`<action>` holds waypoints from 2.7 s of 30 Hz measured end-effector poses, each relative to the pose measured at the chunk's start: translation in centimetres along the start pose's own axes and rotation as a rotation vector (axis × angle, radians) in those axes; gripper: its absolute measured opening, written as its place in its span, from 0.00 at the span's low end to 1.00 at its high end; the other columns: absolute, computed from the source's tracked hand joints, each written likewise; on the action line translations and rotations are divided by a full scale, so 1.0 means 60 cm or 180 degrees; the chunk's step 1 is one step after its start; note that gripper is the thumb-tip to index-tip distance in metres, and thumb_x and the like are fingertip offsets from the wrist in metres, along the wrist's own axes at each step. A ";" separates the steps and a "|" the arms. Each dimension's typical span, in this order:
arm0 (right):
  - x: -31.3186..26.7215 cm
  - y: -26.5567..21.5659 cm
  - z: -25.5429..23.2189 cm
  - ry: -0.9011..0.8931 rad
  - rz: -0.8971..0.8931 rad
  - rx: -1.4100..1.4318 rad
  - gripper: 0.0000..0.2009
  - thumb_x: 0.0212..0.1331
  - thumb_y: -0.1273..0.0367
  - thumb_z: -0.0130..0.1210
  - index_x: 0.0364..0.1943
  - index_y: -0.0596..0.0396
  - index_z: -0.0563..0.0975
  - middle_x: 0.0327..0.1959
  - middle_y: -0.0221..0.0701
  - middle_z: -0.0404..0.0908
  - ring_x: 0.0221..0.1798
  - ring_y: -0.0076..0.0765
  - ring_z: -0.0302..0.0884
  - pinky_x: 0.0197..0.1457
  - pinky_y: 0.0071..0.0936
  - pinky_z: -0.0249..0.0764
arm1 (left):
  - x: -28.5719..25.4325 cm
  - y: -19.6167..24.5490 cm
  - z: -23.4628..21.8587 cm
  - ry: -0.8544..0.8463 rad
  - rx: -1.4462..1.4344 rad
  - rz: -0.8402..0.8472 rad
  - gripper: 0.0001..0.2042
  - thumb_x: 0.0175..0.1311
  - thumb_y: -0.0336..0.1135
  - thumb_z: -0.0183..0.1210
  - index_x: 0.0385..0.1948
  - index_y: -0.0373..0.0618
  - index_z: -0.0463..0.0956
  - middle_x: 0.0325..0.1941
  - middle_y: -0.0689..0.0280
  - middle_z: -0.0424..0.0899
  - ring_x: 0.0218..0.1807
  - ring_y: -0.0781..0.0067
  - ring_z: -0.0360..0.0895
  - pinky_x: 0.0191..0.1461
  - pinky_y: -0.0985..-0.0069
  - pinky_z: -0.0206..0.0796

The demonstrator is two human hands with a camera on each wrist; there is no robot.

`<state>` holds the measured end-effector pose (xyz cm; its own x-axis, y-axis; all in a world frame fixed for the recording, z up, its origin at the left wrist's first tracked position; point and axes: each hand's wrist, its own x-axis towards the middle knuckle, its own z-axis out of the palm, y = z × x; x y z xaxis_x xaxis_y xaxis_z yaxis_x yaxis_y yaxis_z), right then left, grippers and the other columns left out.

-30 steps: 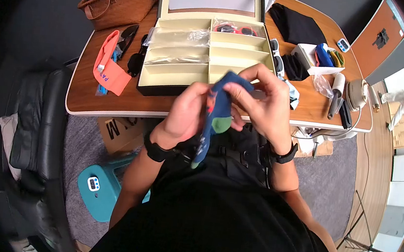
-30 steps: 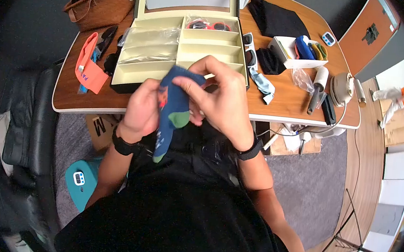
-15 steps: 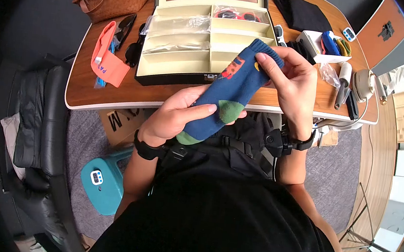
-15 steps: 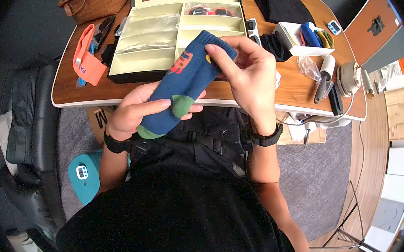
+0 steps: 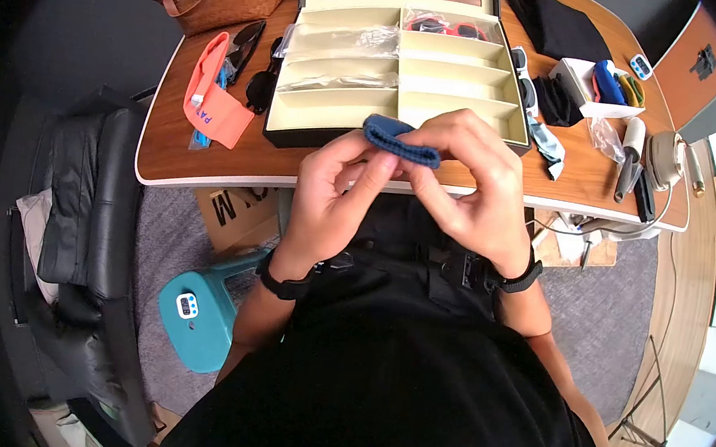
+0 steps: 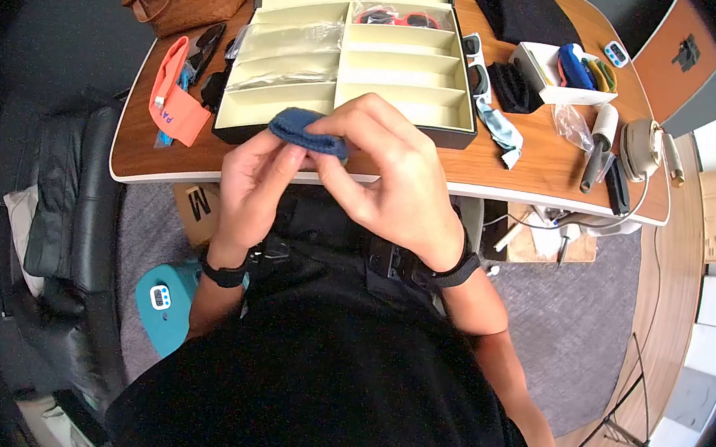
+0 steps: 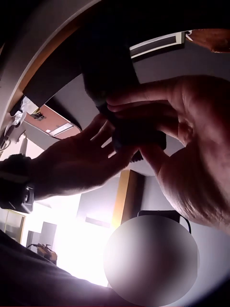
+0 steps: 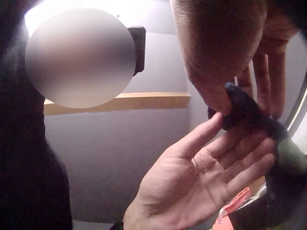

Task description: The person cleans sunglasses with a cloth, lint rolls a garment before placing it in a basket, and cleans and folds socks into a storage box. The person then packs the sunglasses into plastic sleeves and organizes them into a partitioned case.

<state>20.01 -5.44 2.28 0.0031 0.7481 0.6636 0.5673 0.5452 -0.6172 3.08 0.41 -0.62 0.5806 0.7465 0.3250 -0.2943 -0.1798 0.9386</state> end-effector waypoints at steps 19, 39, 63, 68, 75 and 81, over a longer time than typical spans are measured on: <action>-0.030 0.006 0.012 -0.0327 0.0907 0.0616 0.09 0.55 0.69 0.65 0.30 0.63 0.81 0.26 0.37 0.81 0.27 0.32 0.82 0.32 0.25 0.78 | -0.018 0.012 0.005 -0.0684 0.0464 0.0273 0.25 0.77 0.35 0.36 0.69 0.26 0.52 0.72 0.45 0.61 0.74 0.56 0.58 0.75 0.67 0.46; -0.038 0.066 0.030 -0.0328 0.1563 0.5425 0.08 0.66 0.68 0.45 0.38 0.60 0.70 0.39 0.33 0.78 0.45 0.26 0.76 0.51 0.30 0.74 | -0.013 -0.028 -0.035 -0.0113 -0.2111 -0.0688 0.18 0.75 0.35 0.47 0.59 0.33 0.66 0.58 0.55 0.76 0.61 0.67 0.74 0.66 0.65 0.65; -0.016 0.013 0.083 0.0368 0.0916 0.2215 0.15 0.54 0.83 0.55 0.23 0.55 0.59 0.23 0.27 0.67 0.32 0.20 0.69 0.35 0.23 0.68 | 0.012 -0.017 -0.036 0.1154 0.1265 0.0742 0.13 0.54 0.17 0.59 0.31 0.42 0.63 0.26 0.75 0.65 0.29 0.89 0.66 0.30 0.87 0.58; -0.015 0.020 0.048 -0.0387 0.1448 0.3091 0.14 0.55 0.83 0.56 0.26 0.51 0.63 0.25 0.16 0.63 0.30 0.12 0.61 0.33 0.15 0.60 | 0.019 -0.012 -0.046 0.0709 0.0905 0.0197 0.13 0.62 0.17 0.54 0.45 0.39 0.65 0.40 0.64 0.80 0.41 0.79 0.79 0.44 0.84 0.69; -0.013 0.033 0.069 0.0112 0.0974 0.2451 0.20 0.52 0.85 0.56 0.48 0.56 0.67 0.33 0.24 0.75 0.42 0.18 0.75 0.45 0.19 0.73 | 0.012 -0.030 -0.057 0.1113 -0.1642 -0.0726 0.14 0.66 0.23 0.51 0.53 0.36 0.68 0.50 0.61 0.77 0.52 0.69 0.77 0.62 0.70 0.67; -0.011 0.039 0.078 0.0219 0.0845 0.1352 0.08 0.57 0.80 0.52 0.40 0.63 0.77 0.27 0.32 0.78 0.34 0.20 0.75 0.41 0.26 0.73 | 0.006 0.017 -0.034 0.0363 0.1706 0.0050 0.09 0.59 0.19 0.60 0.27 0.42 0.67 0.28 0.74 0.75 0.32 0.90 0.70 0.36 0.89 0.60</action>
<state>17.49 -2.88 -1.61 0.1642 0.8630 0.4778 0.1545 0.4559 -0.8765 1.45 1.81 0.23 0.4846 0.8004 0.3529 0.1429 -0.4705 0.8708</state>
